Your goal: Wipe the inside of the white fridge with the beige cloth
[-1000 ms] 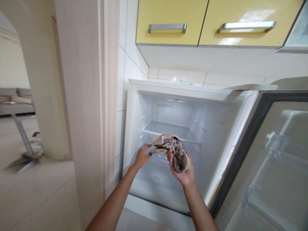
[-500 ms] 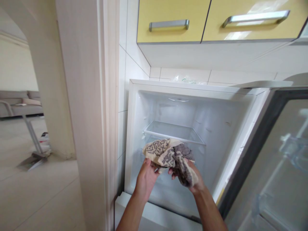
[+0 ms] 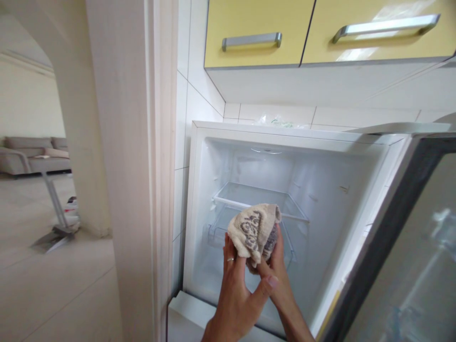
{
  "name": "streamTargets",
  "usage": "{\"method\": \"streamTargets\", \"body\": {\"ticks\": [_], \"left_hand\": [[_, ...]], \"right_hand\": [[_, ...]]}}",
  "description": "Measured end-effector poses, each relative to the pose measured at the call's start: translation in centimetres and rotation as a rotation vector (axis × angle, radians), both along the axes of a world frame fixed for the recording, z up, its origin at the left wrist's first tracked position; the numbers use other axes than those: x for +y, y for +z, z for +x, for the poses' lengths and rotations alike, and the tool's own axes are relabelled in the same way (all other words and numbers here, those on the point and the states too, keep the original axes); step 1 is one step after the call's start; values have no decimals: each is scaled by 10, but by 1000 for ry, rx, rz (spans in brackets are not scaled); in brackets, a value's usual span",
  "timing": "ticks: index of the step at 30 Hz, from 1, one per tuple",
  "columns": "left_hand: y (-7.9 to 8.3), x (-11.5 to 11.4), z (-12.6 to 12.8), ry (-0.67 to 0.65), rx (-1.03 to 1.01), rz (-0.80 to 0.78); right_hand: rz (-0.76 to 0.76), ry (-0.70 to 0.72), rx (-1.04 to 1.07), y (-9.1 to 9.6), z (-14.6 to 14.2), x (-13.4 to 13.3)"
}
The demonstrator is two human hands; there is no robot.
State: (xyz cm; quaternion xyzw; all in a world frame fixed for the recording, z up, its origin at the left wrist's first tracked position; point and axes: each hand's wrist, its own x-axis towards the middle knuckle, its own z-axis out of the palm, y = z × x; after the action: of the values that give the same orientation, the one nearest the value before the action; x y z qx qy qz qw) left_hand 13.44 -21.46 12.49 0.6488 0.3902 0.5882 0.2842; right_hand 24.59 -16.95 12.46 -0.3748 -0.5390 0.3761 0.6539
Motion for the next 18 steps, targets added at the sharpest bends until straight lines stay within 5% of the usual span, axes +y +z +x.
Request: {"method": "streamTargets", "body": {"ticks": [7,14,18], "left_hand": [[4,8,5,-204,-616,-119],[28,22,-12,-78,-958,-227],[46,40,-30,237,-877,-82]], "right_hand": [[148,342,-124,-2,-7,-27],[209,640,-149,8,-3,-46],[203,640,6,-6,5,-34]]}}
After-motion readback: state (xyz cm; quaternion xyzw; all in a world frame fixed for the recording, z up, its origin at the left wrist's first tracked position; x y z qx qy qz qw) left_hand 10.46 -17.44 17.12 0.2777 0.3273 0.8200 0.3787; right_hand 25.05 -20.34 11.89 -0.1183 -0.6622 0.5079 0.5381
